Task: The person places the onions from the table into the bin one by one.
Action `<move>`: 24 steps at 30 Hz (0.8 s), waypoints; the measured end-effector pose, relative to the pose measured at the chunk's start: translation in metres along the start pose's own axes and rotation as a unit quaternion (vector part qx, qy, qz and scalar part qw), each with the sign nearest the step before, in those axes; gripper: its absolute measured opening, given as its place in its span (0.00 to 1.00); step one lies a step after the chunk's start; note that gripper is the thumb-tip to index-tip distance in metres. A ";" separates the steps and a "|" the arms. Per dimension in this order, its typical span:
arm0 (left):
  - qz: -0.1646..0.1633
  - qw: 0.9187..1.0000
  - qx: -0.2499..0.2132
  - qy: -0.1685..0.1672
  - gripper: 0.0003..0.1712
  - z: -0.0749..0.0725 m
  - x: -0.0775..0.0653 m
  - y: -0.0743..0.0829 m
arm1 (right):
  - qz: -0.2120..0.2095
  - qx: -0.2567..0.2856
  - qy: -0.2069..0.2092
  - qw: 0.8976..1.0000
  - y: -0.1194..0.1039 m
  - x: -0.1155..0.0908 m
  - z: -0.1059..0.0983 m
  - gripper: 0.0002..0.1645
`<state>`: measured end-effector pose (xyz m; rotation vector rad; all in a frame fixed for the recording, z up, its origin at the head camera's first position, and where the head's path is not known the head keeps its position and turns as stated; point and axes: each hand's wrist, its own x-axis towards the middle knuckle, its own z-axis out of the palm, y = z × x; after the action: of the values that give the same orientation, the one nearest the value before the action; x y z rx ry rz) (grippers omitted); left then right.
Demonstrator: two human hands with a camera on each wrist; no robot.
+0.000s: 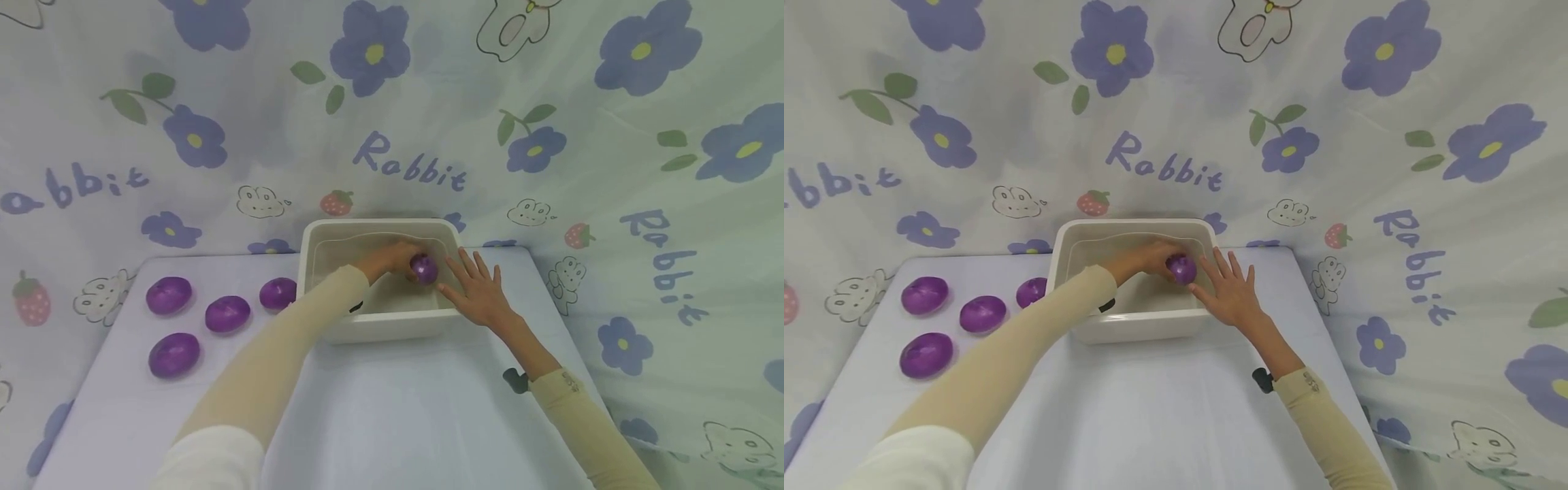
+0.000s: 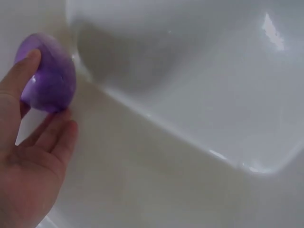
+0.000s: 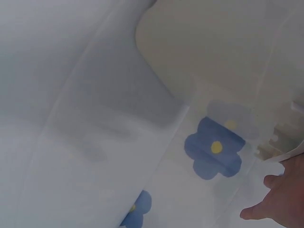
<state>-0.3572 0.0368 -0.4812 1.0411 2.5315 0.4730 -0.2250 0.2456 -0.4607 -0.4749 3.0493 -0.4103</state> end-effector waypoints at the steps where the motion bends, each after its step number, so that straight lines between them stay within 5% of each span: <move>1: -0.004 1.000 -0.003 -0.002 0.37 0.001 0.000 0.001 | 0.001 0.002 -0.001 1.000 0.000 0.000 0.000 0.43; 7: -0.024 1.000 -0.012 -0.014 0.36 0.006 0.001 0.003 | -0.003 0.010 0.006 1.000 -0.001 0.000 -0.001 0.43; 24: -0.067 0.996 0.059 -0.029 0.36 0.021 0.004 0.008 | 0.001 0.010 0.004 1.000 0.001 0.001 0.001 0.43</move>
<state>-0.3452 0.0485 -0.4966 0.9043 2.5817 0.2563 -0.2259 0.2458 -0.4614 -0.4699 3.0505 -0.4432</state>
